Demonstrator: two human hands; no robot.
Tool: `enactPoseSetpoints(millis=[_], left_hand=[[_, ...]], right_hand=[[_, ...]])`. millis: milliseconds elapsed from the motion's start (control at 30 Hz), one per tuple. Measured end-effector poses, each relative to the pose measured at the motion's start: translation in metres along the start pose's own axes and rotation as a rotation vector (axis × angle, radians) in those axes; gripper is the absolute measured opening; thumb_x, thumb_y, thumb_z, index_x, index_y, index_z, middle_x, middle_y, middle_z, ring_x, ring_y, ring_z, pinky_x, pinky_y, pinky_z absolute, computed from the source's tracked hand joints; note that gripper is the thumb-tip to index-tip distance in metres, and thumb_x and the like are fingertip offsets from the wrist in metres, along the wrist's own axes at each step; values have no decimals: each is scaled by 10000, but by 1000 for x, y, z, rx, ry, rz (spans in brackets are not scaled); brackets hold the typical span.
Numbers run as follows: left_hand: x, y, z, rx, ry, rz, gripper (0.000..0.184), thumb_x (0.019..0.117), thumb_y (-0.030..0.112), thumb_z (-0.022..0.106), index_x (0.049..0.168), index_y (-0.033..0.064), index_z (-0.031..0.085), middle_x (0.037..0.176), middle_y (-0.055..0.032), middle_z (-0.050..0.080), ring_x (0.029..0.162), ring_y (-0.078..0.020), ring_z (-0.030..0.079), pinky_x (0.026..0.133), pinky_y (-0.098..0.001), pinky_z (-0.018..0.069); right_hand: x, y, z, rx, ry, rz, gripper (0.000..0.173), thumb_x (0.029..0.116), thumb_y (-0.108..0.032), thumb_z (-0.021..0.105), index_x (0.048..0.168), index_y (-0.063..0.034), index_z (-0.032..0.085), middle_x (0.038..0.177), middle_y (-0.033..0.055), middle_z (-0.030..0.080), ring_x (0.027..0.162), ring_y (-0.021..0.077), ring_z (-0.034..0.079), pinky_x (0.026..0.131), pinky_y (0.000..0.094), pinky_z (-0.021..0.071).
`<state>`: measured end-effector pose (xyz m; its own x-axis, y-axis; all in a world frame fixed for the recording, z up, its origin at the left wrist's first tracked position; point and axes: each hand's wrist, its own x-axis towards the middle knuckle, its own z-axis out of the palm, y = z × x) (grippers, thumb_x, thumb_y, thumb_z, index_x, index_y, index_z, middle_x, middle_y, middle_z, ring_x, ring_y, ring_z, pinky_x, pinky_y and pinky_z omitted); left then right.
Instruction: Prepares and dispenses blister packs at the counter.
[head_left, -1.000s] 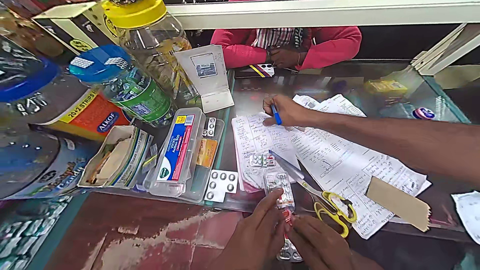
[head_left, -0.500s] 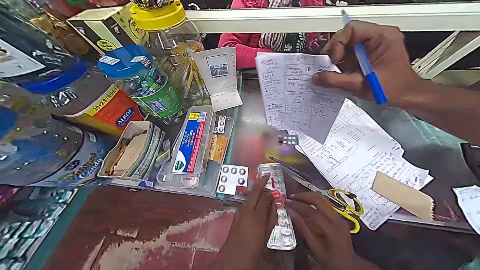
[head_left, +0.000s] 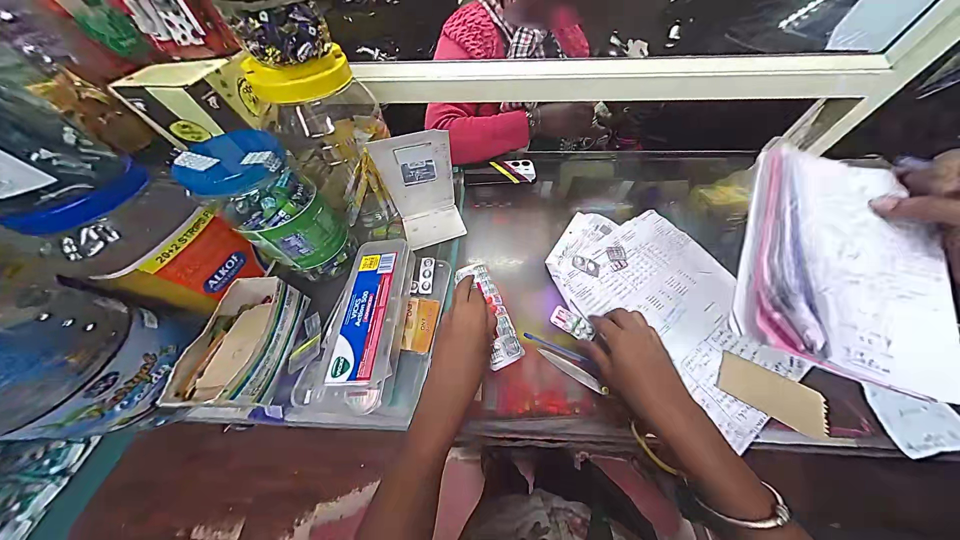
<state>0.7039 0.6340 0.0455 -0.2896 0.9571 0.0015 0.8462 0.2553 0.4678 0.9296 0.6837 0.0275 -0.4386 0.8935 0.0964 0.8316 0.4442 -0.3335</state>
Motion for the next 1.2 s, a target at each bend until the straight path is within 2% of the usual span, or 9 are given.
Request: enactPoseSetpoints(millis=[200,367,467,633,767,867,1000,1100,1200], left_hand=[[-6,0,27,-67,319,251,334,975,161,648,1138,-130,662,1419,-372,508,1300,-544,523,1052,-616,458],[-51,37,50,-886,-6,302,396,1019,89,532,1309,-175,479,1128,-85,689,1014,-39,682,927,-265,577],[-50,48,65,-1219,-116,158,241,1069,95,417,1294,28,473,964,137,698,835,6,692,787,-253,606],[-47,49,62,-1358,-302,140,223,1080,65,362,1274,56,472,1130,-7,758,1026,-183,747,938,-401,610],[-55,47,59,-1291,-329,207,273,1061,21,400,1310,26,512,1118,-20,767,972,-165,755,873,-363,628],[-61,45,61,-1307,-355,125,314,1064,32,392,1355,-31,494,1119,-105,755,961,-199,750,831,-372,627],[-69,56,58,-1496,-466,-89,348,1111,106,285,1425,11,405,1118,-129,747,933,-258,764,792,-415,654],[-69,61,61,-1650,-500,-163,374,1112,115,306,1471,23,354,1190,-198,707,1017,-346,741,864,-478,635],[-65,66,63,-1653,-479,-60,550,1051,-23,401,1554,54,194,1234,-187,681,1072,-336,724,952,-468,607]], right_hand=[[-3,-3,-17,206,-115,155,433,925,-260,701,1265,4,650,1109,209,705,1080,377,667,956,531,496],[-39,-11,-21,619,146,-49,384,870,-197,783,1170,32,709,974,189,727,906,307,708,835,460,578],[-47,-7,-27,553,120,-173,346,906,-235,761,1157,2,733,990,171,744,943,331,697,849,494,534],[-50,83,-71,351,503,169,347,908,-272,754,1094,20,744,1032,193,745,979,315,725,880,453,582],[-29,236,-132,58,571,590,578,918,-354,757,1313,50,635,1284,335,613,1220,518,569,1014,688,432],[-35,317,-157,49,257,706,974,795,-380,884,1539,19,398,1457,421,419,1348,627,377,1057,784,301],[-57,371,-168,171,-117,712,1184,760,-239,915,1626,-30,136,1531,381,354,1416,501,390,1144,623,331],[-55,389,-158,26,-148,730,1304,721,-326,945,1652,-80,65,1575,446,182,1436,621,255,1117,727,278],[-61,413,-150,63,14,676,1339,641,-294,984,1658,-131,127,1508,461,297,1370,657,313,1060,783,285]])
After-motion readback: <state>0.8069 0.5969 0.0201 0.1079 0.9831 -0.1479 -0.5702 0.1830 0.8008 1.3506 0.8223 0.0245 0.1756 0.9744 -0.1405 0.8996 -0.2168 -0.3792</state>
